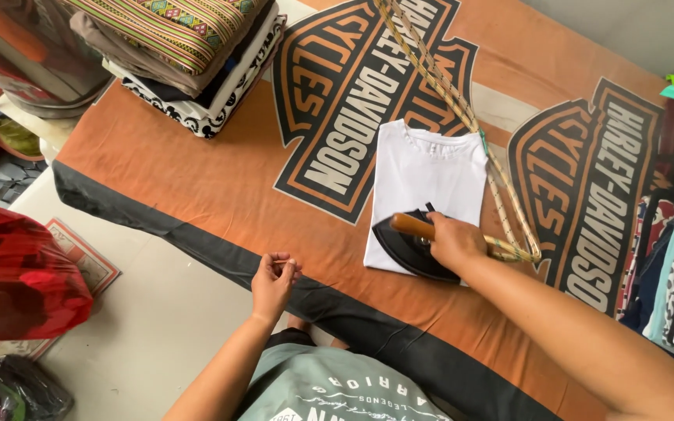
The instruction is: The person irons a white t-shirt and a black t-shirt using an iron on an ironing board, folds them by hand, and places them on a stack of clothes.
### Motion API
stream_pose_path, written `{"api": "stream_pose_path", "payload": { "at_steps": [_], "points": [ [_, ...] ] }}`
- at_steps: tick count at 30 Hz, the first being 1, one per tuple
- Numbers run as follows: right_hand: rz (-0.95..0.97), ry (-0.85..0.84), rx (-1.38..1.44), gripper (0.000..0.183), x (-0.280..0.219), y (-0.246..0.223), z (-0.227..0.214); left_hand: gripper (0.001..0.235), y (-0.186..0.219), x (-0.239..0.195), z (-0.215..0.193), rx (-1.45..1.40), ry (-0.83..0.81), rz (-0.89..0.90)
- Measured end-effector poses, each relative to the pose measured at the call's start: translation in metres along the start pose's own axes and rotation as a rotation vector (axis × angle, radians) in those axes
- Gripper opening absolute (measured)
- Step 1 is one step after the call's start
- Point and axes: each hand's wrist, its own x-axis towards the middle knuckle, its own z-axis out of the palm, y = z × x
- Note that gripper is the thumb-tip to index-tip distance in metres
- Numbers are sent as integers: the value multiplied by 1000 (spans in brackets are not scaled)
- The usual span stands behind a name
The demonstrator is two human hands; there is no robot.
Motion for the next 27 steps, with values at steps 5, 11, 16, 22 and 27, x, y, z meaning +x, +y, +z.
{"api": "stream_pose_path", "payload": {
  "at_steps": [5,11,16,22,27],
  "points": [
    [-116,21,-45,49,33,-34,3,25,-12,2,-3,-114,8,4],
    [-254,-53,-143,43,-1,-46,12,24,-2,2,-14,-111,8,3],
    [-188,-69,-163,44,-24,3,25,25,-2,0,-23,-120,29,-19],
    [15,52,-55,50,-27,60,16,26,10,-8,-21,-109,29,-35],
    [74,220,34,46,11,82,31,23,13,-12,-1,-59,-6,-19]
  ]
}}
